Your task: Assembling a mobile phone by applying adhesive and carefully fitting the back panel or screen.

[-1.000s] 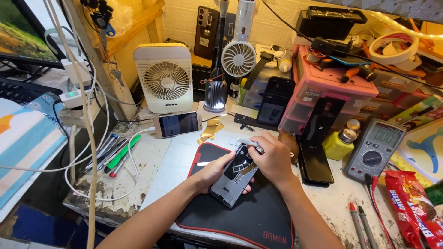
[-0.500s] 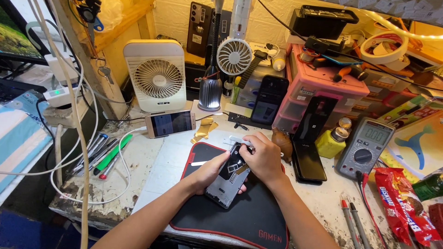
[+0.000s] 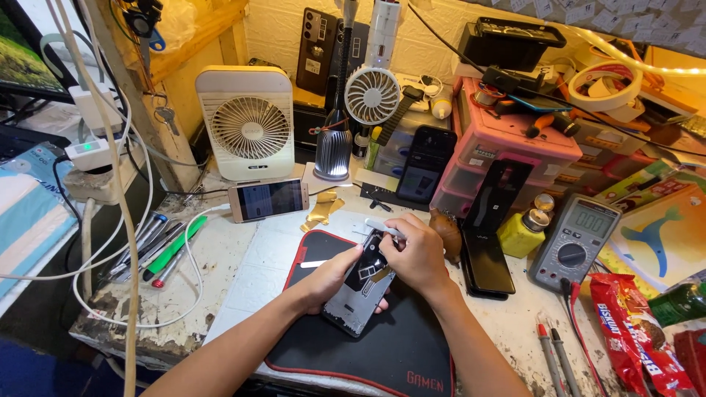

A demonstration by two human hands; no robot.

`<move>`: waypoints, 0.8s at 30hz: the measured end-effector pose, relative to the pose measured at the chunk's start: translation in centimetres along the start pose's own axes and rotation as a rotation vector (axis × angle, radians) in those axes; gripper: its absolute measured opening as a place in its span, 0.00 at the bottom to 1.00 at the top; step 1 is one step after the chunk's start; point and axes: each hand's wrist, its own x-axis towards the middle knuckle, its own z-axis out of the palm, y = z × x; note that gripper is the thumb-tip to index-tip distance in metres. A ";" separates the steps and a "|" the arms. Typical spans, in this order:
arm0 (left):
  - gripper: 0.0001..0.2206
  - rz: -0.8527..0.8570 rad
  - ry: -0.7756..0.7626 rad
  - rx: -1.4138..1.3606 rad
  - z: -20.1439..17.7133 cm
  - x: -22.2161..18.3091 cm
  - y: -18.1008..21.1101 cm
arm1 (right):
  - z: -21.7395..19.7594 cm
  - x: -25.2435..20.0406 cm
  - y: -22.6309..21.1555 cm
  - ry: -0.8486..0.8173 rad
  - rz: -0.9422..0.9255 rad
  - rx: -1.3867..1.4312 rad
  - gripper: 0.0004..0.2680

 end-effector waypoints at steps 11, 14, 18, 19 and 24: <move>0.35 -0.022 -0.015 -0.020 -0.2 0.2 -0.3 | 0.5 0.4 0.8 -0.001 0.062 0.230 0.02; 0.35 -0.039 -0.026 -0.028 -0.3 0.3 -0.3 | 1.0 -0.1 0.7 0.067 -0.003 -0.017 0.02; 0.34 -0.027 -0.004 -0.035 -0.4 0.3 -0.4 | 1.1 -0.2 1.0 0.041 0.007 -0.112 0.06; 0.34 -0.027 -0.008 -0.056 -0.5 0.4 -0.5 | 0.9 -0.2 1.0 0.038 0.035 -0.121 0.09; 0.34 -0.029 -0.014 -0.057 0.1 -0.2 0.2 | 0.5 -0.2 2.7 0.063 0.167 -0.131 0.12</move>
